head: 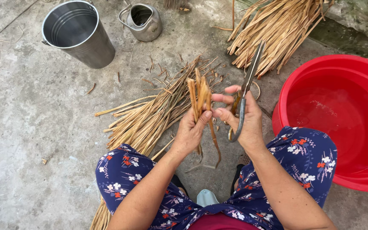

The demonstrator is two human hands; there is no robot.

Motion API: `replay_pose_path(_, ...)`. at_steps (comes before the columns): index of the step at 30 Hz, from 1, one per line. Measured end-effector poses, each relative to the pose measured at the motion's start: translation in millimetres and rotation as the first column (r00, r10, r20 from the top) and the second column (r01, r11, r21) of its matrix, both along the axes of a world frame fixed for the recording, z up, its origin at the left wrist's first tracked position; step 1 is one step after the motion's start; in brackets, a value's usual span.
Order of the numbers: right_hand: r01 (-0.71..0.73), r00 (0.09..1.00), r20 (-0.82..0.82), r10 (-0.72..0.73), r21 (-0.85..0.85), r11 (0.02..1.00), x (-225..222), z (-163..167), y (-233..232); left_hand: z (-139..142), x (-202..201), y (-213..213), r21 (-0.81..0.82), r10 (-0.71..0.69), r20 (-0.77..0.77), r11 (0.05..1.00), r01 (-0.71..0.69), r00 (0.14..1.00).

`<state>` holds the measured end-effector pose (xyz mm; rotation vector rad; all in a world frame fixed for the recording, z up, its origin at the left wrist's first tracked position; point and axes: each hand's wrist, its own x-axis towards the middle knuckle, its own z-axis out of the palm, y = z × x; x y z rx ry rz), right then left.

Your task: The person sits on a concrete floor and uses shears to trim and split dried plant strips. They repeatedly pick up a strip, cut off the ends, and split it into thinner pieces, placing the finished pieces into a pile.

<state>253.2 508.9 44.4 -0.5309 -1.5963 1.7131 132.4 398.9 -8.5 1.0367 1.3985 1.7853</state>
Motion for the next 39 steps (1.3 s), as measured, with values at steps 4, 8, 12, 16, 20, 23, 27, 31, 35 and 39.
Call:
replay_pose_path(4, 0.040, 0.994, 0.104, -0.034, -0.054, 0.998, -0.4, 0.3, -3.3, -0.1, 6.4, 3.1, -0.073, -0.159, 0.083, 0.983, 0.165, 0.984)
replay_pose_path(8, 0.090, 0.994, 0.058, -0.094, 0.066, 0.994, 1.7, 0.4, 2.0, 2.8, 11.8, 3.2, -0.143, -0.230, 0.178, 0.956, 0.257, 0.957)
replay_pose_path(12, 0.058, 0.997, -0.057, -0.059, -0.019, 0.998, 4.7, 4.9, 6.2, 6.9, 15.9, 2.8, -0.312, -0.198, 0.087, 0.925, 0.215, 0.976)
replay_pose_path(16, -0.059, 0.997, -0.053, 0.056, -0.044, 0.997, -0.3, 7.5, 4.5, 13.9, 17.4, 1.0, -0.136, -0.099, -0.315, 0.989, 0.058, 0.944)
replay_pose_path(20, -0.069, 0.995, 0.071, 0.075, -0.072, 0.995, -4.6, 5.4, 7.7, 20.0, 16.0, 1.5, -0.201, -0.061, -0.565, 0.977, -0.066, 0.823)
replay_pose_path(23, 0.101, 0.992, 0.073, -0.100, -0.016, 0.995, 1.4, 6.1, 13.6, 22.2, 4.7, -2.2, -0.122, 0.061, -0.682, 0.973, -0.196, 0.728)
replay_pose_path(27, 0.201, 0.940, -0.280, -0.195, -0.006, 0.980, 16.6, 15.4, 25.2, 18.7, 8.4, -6.8, -0.338, -0.015, -0.148, 0.940, -0.037, 0.989)
replay_pose_path(31, 0.173, 0.927, -0.334, -0.169, -0.018, 0.985, 27.3, 18.7, 10.7, 10.5, 20.9, 5.0, 0.033, -0.463, 0.589, 0.833, 0.553, 0.662)
replay_pose_path(35, 0.043, 0.980, -0.197, -0.022, 0.102, 0.994, 29.8, 10.0, -8.6, 4.7, -22.1, 15.6, 0.212, -0.212, 0.783, 0.975, 0.070, 0.585)
replay_pose_path(39, -0.145, 0.989, 0.007, 0.145, 0.090, 0.985, 17.6, -10.7, -18.1, 4.7, -92.4, 10.9, 0.127, 0.055, 0.848, 0.945, -0.303, 0.527)
